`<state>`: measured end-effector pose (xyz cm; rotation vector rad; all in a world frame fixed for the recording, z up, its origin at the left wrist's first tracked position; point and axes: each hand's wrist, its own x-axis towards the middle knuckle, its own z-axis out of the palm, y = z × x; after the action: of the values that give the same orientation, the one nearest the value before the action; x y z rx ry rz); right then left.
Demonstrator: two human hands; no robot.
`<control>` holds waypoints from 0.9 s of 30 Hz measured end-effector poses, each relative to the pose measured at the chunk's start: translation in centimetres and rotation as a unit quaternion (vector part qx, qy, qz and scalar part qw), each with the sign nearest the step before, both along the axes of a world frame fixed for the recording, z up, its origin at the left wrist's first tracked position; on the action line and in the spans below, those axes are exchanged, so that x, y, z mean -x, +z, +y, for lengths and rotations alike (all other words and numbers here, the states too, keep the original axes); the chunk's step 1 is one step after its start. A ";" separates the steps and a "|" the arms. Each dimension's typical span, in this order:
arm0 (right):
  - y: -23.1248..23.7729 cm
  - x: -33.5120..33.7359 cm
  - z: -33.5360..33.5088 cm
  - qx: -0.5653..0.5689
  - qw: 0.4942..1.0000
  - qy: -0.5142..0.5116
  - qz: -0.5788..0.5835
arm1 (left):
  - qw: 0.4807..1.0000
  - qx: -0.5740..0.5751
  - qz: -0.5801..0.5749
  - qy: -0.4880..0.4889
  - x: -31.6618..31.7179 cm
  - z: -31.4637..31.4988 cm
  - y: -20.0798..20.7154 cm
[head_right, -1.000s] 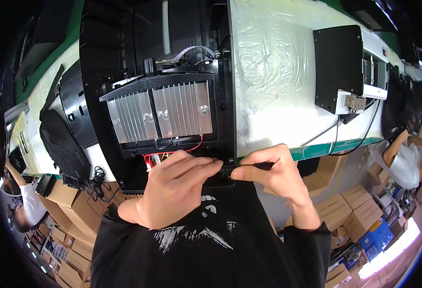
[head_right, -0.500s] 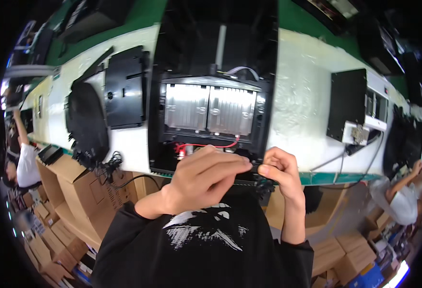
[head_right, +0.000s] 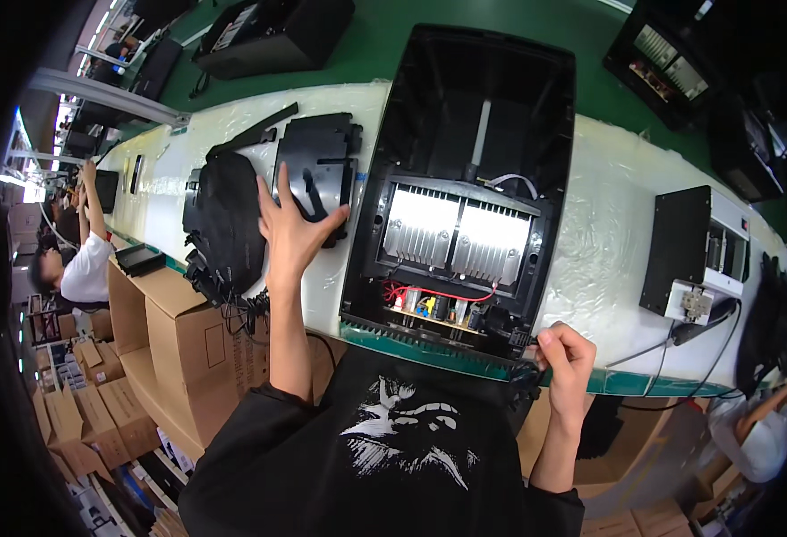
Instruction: The person is assembling components into a black electronic housing using an electric screwdriver.
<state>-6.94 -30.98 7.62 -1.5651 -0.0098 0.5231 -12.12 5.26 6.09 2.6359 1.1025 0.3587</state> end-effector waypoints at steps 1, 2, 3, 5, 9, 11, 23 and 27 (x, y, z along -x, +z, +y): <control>0.1 0.0 -0.6 0.009 1.000 0.005 0.003 | 1.000 -0.011 -0.005 -0.005 0.2 0.3 -1.1; 0.2 0.0 -0.7 0.010 1.000 0.000 0.000 | 1.000 -0.011 -0.009 -0.010 0.1 0.3 -1.1; 0.3 0.0 -0.7 0.015 0.998 -0.036 -0.040 | 1.000 -0.004 -0.006 -0.005 0.1 0.4 -1.1; 0.5 -0.3 -1.4 0.024 0.994 -0.061 -0.082 | 1.000 0.021 -0.023 0.000 0.0 0.7 -0.6; 2.0 -1.0 -1.4 0.037 0.985 -0.104 -0.135 | 0.994 0.042 -0.097 0.001 0.0 0.7 1.7; 2.8 -1.6 -1.1 0.067 0.977 -0.065 -0.189 | 0.979 0.037 -0.188 -0.069 -0.1 -0.3 3.9; 9.1 -5.6 3.8 -0.108 0.983 0.081 -0.127 | 0.804 -0.037 -0.264 -0.532 -3.2 -7.2 10.7; 8.5 -7.4 2.3 -0.171 0.940 -0.117 -0.272 | 0.822 0.185 -0.342 -0.416 -6.2 -4.2 10.8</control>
<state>0.45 -28.63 16.15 -1.3002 -0.3179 -0.1088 -5.91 1.09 16.87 2.0644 -0.2146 0.7083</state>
